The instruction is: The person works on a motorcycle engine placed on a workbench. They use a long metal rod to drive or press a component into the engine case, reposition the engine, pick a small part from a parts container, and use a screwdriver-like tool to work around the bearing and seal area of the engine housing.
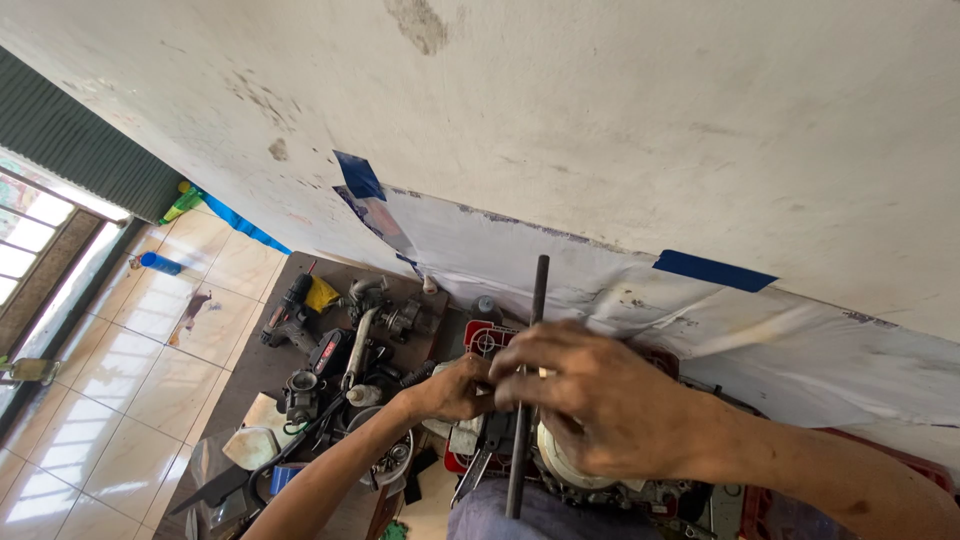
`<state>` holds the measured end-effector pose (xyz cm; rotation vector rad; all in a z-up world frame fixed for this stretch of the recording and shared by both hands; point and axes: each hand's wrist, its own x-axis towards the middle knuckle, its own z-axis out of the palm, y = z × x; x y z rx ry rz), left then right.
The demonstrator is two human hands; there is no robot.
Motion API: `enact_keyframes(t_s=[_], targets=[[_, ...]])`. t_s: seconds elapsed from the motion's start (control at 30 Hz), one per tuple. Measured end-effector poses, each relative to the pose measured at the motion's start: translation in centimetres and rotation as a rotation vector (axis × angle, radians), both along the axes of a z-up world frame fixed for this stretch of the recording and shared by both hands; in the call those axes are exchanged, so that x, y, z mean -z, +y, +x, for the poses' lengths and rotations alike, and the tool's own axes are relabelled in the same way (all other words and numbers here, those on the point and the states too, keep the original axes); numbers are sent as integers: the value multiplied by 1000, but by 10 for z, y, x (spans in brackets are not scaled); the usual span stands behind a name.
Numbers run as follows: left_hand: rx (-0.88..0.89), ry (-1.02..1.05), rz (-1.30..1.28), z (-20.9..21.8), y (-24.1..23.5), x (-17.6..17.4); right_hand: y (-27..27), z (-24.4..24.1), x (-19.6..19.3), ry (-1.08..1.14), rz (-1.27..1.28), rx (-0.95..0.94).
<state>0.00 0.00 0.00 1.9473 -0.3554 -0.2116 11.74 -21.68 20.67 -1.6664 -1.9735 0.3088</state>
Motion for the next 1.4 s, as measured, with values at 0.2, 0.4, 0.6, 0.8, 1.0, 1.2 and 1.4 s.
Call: enact_keyframes(t_s=[0.2,0.4,0.6,0.8,1.0,1.2,1.4], targets=[[-29,-38,-3,0,-5,-18,2,1,-4,-133,-236,306],[-63,-129,-101,0,-7,-29,6,-1,-12,39,-221,219],[-31,-83,38,-1,-1,3,7,2,-15,164,-271,137],[17,19,15,-2,-2,-20,9,7,-21,-36,-226,56],[13,-75,-63,1,-1,-19,6,7,-18,-1,-79,23],[17,-30,-143,2,-5,-23,5,5,-10,-79,-303,280],[-110,197,218,5,-16,-51,9,-2,-19,120,-333,118]])
